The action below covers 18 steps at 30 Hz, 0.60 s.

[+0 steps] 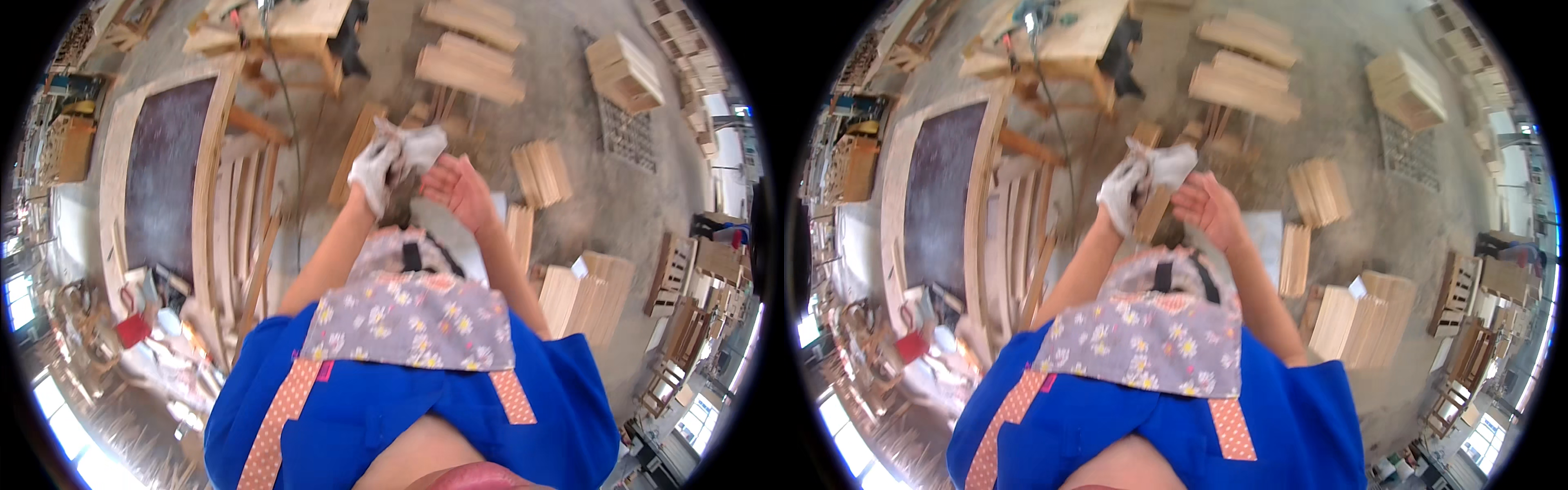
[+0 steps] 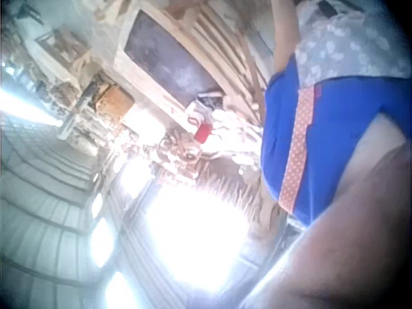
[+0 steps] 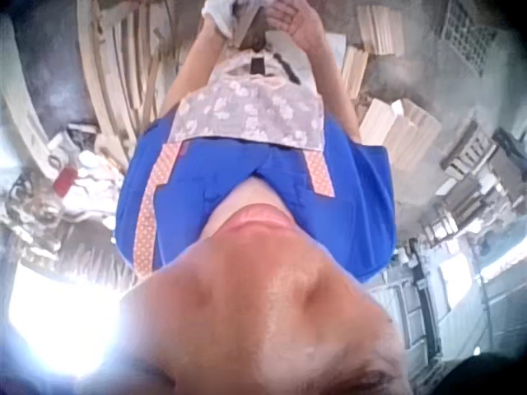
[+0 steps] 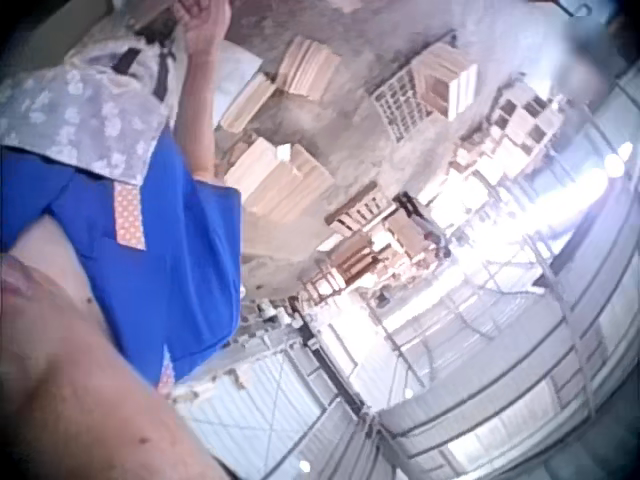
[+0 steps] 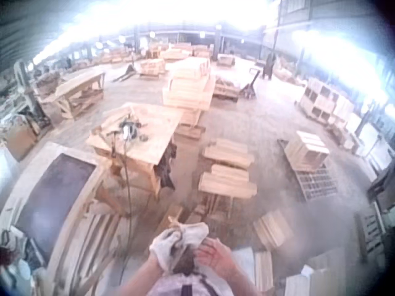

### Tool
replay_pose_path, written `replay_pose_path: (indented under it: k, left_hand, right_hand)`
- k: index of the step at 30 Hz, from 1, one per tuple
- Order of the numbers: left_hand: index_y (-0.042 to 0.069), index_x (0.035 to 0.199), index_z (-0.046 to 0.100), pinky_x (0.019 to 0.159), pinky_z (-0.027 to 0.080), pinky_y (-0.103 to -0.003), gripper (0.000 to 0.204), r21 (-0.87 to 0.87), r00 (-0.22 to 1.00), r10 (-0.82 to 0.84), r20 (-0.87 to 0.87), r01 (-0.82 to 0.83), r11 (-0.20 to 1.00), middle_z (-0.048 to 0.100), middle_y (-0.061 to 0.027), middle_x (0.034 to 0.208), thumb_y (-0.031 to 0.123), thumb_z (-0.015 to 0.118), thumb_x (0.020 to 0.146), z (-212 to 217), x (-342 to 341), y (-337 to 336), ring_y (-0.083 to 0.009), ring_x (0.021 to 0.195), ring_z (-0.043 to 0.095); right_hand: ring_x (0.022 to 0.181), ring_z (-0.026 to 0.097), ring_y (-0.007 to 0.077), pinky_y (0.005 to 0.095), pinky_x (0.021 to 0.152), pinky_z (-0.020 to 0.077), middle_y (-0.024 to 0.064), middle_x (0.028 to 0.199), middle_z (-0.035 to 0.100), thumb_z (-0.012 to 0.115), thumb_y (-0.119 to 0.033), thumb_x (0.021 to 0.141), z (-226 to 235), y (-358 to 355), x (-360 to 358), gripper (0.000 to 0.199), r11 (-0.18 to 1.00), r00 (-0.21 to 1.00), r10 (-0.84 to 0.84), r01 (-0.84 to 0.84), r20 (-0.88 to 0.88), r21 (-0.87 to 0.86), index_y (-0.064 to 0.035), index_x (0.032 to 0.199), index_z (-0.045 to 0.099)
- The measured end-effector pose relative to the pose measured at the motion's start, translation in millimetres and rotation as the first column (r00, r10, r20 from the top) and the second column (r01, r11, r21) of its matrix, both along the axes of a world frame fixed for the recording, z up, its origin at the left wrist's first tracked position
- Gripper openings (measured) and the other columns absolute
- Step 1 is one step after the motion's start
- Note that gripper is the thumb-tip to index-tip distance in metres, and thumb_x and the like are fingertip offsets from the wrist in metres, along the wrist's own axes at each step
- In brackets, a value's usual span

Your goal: The person sits on the floor in a workshop and applies glue to the ends of small wooden pieces using a brush. They pick up a stack of wood, dip the brush into a container, and apply the adhesive to the cut ends before placing the pieces down.

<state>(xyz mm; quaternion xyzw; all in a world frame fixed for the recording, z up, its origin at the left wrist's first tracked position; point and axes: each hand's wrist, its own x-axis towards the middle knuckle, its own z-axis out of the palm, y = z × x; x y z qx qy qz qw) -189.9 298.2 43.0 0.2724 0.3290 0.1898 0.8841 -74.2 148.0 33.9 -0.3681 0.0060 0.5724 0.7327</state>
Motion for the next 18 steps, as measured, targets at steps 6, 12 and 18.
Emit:
replay_pose_path:
  k: [6,12,18]
  left_hand:
    - [0.008,0.098,0.058,0.047,0.041,-0.019,0.012,-0.257,0.996,0.032,0.084,-0.009,0.966,0.053,0.0035,0.069,0.01,0.053,0.087,-11.5,2.9,-0.4,-0.0051,0.053,0.047]
    - [0.01,0.099,0.058,0.045,0.037,-0.018,0.013,-0.184,0.998,-0.054,0.036,0.059,0.981,0.052,0.0051,0.068,0.013,0.052,0.088,-20.4,-4.9,-3.5,-0.0046,0.05,0.044]
    - [0.005,0.106,0.056,0.053,0.041,-0.019,0.022,0.045,0.957,-0.269,-0.106,0.275,0.96,0.056,0.0,0.078,0.013,0.057,0.086,-32.9,-9.9,1.3,-0.0064,0.06,0.05]
  right_hand:
    - [0.075,0.06,0.0094,0.0232,0.066,0.0504,0.0043,0.084,0.063,0.057,-0.021,0.088,-13.3,-1.1,-10.8,0.014,0.991,0.983,0.048,-0.025,0.179,-0.131,-0.0071,0.09,0.057]
    - [0.074,0.06,0.01,0.0224,0.065,0.0488,0.0013,0.087,0.063,0.057,-0.018,0.087,0.4,-2.8,-10.9,0.013,0.98,0.99,-0.098,0.114,0.101,-0.165,-0.0088,0.096,0.057]
    - [0.072,0.06,0.0129,0.026,0.063,0.0482,0.0,0.088,0.063,0.059,-0.018,0.086,-0.2,-4.3,-4.7,0.018,0.98,0.992,-0.116,0.104,-0.058,-0.172,-0.0095,0.101,0.057]
